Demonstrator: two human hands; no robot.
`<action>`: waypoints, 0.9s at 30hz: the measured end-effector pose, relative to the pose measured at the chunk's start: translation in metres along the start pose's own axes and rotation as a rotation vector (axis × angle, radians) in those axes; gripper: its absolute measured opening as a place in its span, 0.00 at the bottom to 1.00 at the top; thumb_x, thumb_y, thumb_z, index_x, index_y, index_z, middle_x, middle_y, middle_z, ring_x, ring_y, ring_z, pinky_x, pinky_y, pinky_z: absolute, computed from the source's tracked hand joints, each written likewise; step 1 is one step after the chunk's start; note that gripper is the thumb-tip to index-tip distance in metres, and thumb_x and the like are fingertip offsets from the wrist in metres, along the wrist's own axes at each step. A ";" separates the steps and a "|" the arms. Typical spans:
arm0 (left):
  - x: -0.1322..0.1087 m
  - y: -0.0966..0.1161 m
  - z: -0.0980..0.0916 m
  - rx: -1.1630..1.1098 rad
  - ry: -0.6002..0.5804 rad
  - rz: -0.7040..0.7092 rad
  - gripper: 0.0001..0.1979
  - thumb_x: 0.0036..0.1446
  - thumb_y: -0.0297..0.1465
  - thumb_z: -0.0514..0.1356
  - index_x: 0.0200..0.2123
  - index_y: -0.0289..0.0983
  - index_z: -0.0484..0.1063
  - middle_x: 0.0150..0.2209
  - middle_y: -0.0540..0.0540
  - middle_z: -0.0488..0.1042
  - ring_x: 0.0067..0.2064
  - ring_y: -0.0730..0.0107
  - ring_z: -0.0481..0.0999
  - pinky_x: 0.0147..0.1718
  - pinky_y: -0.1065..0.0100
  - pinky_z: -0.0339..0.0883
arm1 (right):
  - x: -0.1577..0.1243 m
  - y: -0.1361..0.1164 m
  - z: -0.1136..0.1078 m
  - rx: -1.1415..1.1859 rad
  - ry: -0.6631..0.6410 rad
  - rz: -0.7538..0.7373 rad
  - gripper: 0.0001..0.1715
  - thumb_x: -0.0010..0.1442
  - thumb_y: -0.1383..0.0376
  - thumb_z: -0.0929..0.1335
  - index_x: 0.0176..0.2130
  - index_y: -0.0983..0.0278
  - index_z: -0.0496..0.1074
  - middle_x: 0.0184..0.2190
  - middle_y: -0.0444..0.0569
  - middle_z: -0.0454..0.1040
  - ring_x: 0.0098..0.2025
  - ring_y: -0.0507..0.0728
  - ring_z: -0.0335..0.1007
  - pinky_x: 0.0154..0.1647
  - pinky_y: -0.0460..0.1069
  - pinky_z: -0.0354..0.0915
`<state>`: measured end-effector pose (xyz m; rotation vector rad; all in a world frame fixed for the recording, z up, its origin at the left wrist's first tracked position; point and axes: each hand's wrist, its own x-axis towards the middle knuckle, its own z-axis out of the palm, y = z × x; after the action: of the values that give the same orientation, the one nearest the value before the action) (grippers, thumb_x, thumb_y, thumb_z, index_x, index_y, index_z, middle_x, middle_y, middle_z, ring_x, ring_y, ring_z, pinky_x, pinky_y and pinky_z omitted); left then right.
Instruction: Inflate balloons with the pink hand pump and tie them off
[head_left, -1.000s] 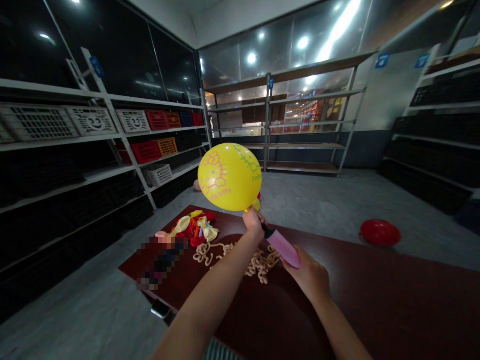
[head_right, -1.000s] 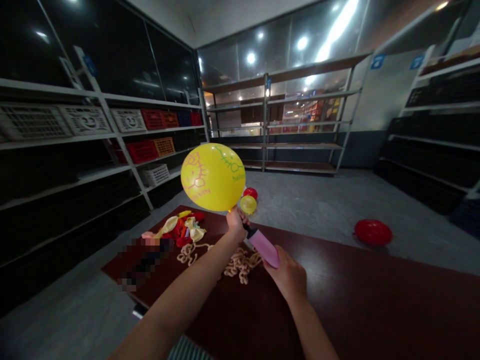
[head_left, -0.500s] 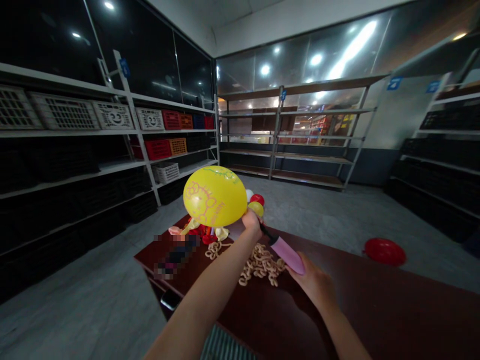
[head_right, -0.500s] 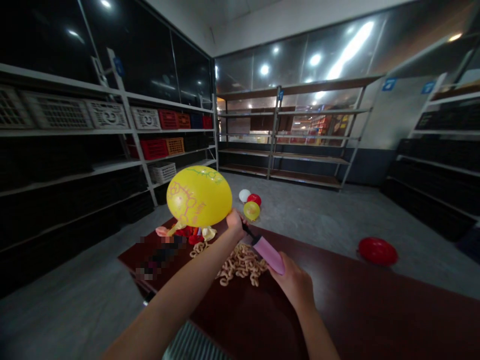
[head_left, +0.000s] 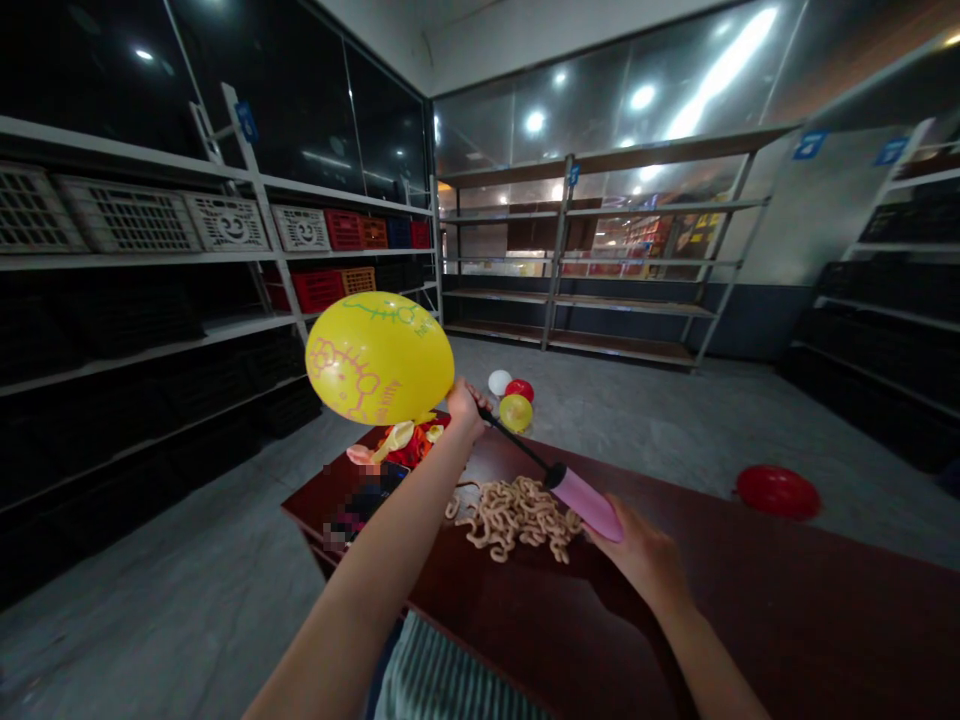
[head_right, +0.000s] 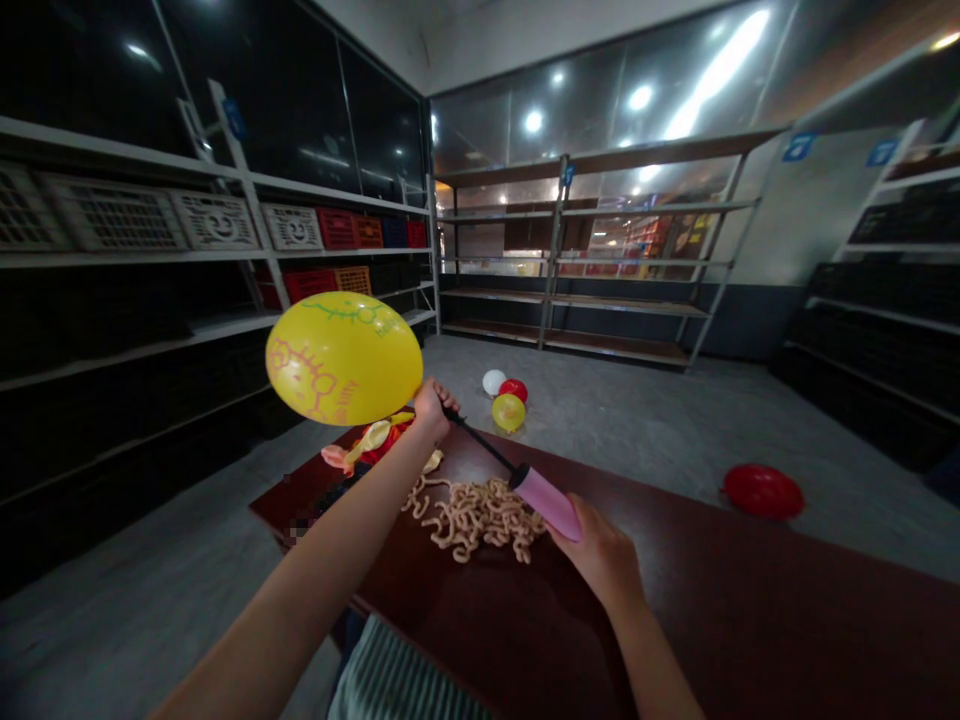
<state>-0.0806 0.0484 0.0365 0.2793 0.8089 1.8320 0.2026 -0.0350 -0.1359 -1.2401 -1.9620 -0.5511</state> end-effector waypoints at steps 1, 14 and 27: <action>-0.001 0.003 0.003 0.002 -0.023 0.015 0.21 0.64 0.32 0.51 0.19 0.39 0.49 0.14 0.56 0.48 0.13 0.78 0.50 0.14 0.73 0.48 | 0.000 0.000 0.000 0.015 0.011 0.002 0.24 0.61 0.53 0.66 0.50 0.65 0.73 0.40 0.53 0.81 0.34 0.58 0.78 0.34 0.49 0.69; -0.031 -0.055 0.062 0.084 -0.200 0.059 0.21 0.63 0.30 0.51 0.18 0.39 0.50 0.12 0.56 0.48 0.11 0.78 0.50 0.12 0.73 0.46 | 0.000 0.002 0.000 0.059 0.083 0.112 0.22 0.61 0.51 0.66 0.46 0.66 0.72 0.35 0.51 0.80 0.29 0.58 0.78 0.29 0.49 0.67; -0.041 -0.136 0.053 0.115 -0.149 -0.059 0.18 0.60 0.30 0.52 0.19 0.39 0.52 0.11 0.56 0.50 0.10 0.78 0.50 0.11 0.74 0.45 | 0.002 0.001 -0.002 0.023 0.062 0.243 0.23 0.60 0.49 0.66 0.46 0.63 0.72 0.33 0.47 0.81 0.28 0.57 0.77 0.26 0.49 0.63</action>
<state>0.0648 0.0610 -0.0045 0.4556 0.8102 1.6906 0.2036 -0.0352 -0.1333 -1.4052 -1.7310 -0.4366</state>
